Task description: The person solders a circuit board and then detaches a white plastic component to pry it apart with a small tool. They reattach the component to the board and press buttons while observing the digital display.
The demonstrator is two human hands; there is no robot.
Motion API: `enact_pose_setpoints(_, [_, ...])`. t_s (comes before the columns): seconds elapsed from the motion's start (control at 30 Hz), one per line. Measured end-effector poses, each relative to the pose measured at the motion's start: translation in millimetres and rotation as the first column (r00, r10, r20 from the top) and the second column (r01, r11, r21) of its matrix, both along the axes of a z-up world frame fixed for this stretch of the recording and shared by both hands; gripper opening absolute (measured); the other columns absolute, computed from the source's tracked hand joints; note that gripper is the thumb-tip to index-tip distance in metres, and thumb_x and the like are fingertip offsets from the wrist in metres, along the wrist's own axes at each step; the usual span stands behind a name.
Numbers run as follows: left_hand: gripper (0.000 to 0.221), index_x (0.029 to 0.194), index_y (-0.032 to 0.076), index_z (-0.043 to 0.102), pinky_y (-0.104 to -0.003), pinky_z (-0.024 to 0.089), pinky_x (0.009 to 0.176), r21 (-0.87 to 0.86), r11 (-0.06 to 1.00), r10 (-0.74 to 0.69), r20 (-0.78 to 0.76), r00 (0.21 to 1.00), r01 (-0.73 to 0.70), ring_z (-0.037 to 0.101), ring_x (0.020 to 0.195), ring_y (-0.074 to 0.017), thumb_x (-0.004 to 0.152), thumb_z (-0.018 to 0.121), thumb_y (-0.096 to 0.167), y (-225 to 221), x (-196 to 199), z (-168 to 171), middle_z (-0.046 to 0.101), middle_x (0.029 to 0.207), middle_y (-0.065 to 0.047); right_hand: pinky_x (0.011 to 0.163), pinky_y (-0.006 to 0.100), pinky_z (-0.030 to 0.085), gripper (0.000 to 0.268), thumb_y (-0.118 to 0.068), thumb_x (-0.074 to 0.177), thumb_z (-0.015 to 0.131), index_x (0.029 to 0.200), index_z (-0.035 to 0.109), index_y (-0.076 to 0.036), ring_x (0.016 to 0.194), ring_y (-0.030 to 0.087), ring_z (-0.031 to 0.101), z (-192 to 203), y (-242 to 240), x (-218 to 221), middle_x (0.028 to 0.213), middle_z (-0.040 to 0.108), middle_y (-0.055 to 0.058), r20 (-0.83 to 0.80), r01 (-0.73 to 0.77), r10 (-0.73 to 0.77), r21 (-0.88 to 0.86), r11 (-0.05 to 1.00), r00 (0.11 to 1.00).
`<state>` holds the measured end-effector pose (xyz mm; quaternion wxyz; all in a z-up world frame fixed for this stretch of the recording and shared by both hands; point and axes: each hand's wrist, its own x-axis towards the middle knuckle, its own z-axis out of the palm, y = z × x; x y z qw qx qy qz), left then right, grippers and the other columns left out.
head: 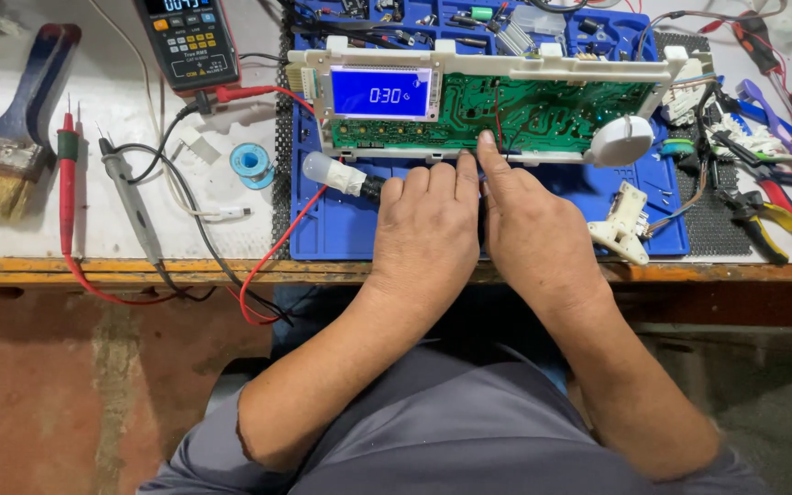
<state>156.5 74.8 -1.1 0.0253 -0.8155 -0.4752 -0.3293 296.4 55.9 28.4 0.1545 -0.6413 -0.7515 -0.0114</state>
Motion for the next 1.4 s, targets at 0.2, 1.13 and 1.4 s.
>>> enact_pose_setpoints(0.2, [0.043,0.13,0.001,0.065,-0.04,0.041,0.076,0.013,1.0,0.005,0.015,1.0,-0.005,0.056,0.085,-0.0225,0.09,0.059,0.017,-1,0,-2,0.059,0.09,-0.005,0.061,0.049,0.054,0.049,-0.012,0.102,0.056,0.151,0.051,-0.01,0.073,0.039,0.066,1,-1,-3,0.094,0.068,0.015,0.009,0.002,-0.002,-0.015,1.0,1.0])
enact_pose_setpoints(1.13, [0.034,0.124,0.009,0.068,-0.04,0.047,0.087,0.011,0.997,-0.078,0.334,0.939,0.079,0.063,0.095,-0.0239,0.091,0.074,0.014,-70,-114,12,0.067,0.109,-0.004,0.08,0.03,0.056,0.025,-0.001,0.114,0.064,0.139,0.063,0.004,0.082,0.019,0.07,-45,-33,21,0.095,0.071,0.013,-0.349,-0.036,0.138,0.283,0.958,0.927])
enact_pose_setpoints(1.4, [0.031,0.119,0.008,0.071,-0.04,0.053,0.081,0.003,0.969,-0.235,0.31,0.921,0.247,0.069,0.088,-0.0245,0.089,0.076,0.01,-72,-104,8,0.072,0.101,-0.006,0.064,0.037,0.051,0.022,0.001,0.097,0.067,0.118,0.067,0.0,0.071,0.028,0.065,-24,-64,30,0.087,0.069,0.014,-0.236,-0.16,0.293,0.457,0.875,0.927])
